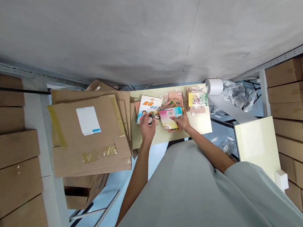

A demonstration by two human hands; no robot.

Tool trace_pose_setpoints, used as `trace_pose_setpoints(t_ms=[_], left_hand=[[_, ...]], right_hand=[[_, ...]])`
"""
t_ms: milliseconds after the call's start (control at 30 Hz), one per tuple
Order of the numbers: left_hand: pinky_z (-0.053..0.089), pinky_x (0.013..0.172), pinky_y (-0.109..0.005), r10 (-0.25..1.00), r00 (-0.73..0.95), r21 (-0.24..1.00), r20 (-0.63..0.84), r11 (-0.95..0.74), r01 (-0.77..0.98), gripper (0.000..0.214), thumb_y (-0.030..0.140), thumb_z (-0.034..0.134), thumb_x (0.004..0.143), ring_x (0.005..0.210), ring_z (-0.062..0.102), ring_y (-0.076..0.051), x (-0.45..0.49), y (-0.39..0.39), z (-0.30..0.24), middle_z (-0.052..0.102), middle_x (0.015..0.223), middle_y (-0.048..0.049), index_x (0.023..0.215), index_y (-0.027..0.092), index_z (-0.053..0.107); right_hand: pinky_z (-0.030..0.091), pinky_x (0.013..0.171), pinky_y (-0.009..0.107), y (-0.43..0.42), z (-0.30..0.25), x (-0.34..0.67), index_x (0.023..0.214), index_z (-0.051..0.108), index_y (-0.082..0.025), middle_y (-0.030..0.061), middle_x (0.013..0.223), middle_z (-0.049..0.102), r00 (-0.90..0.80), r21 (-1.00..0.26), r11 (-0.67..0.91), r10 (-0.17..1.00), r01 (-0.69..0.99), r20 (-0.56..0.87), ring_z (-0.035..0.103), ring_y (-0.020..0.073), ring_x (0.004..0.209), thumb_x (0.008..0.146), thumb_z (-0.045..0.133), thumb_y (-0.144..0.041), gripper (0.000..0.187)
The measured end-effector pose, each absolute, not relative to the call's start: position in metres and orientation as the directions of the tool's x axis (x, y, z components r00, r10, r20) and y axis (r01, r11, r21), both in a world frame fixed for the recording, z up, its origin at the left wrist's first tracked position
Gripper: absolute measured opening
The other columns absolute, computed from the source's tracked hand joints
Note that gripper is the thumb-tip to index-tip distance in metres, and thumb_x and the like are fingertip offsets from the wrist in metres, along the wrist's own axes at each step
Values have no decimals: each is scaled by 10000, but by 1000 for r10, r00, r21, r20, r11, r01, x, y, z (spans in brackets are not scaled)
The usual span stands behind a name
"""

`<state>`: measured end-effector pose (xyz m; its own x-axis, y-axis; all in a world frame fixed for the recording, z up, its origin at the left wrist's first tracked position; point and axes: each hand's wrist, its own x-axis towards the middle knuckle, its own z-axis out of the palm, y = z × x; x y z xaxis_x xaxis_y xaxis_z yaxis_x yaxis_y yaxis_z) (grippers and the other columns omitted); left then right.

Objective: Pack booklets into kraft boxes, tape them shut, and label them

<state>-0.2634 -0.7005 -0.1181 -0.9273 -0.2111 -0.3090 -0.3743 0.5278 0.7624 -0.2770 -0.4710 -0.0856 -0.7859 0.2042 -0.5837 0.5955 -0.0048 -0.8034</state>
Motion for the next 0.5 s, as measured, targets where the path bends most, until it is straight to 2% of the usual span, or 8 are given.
trace_pose_setpoints(t_ms=[100,200,367,433,500], left_hand=[[382,1356,-604,-381,-850,520,-364,674,-525,751,346,670,1015,1613,470,-453,-276,-717,-106,514,1671,-332,1669,49,451],[441,1296,-607,-383,-811,366,-442,749,-553,866,374,720,1006,1525,542,-499,-282,-718,-95,549,1575,-382,1686,-33,370],[568,1152,-621,-400,-801,282,-446,786,-550,876,381,727,1013,1442,607,-519,-278,-705,-80,507,1575,-374,1715,22,345],[609,1082,-620,-414,-776,278,-477,766,-580,856,356,721,1005,1347,679,-510,-273,-700,-77,496,1593,-372,1716,44,360],[608,1079,-629,-415,-776,296,-476,755,-585,844,354,714,1009,1321,700,-517,-265,-697,-75,469,1626,-390,1714,42,371]], right_hand=[[681,1043,470,-469,-87,-276,1330,623,-220,120,1185,854,-780,-786,115,274,607,-562,787,340,1209,649,1043,-531,858],[657,1108,473,-464,-86,-273,1306,639,-225,126,1206,839,-745,-735,182,324,654,-583,741,377,1315,643,1060,-490,829],[636,1150,471,-460,-86,-266,1271,645,-270,76,1218,840,-708,-708,125,285,696,-646,746,349,1315,706,1031,-503,723],[640,1135,460,-460,-87,-264,1270,629,-268,67,1198,849,-703,-709,85,260,700,-662,770,317,1262,720,1020,-511,717],[641,1117,440,-458,-89,-263,1271,612,-258,73,1186,858,-723,-728,53,192,683,-664,780,287,1230,738,1006,-520,712]])
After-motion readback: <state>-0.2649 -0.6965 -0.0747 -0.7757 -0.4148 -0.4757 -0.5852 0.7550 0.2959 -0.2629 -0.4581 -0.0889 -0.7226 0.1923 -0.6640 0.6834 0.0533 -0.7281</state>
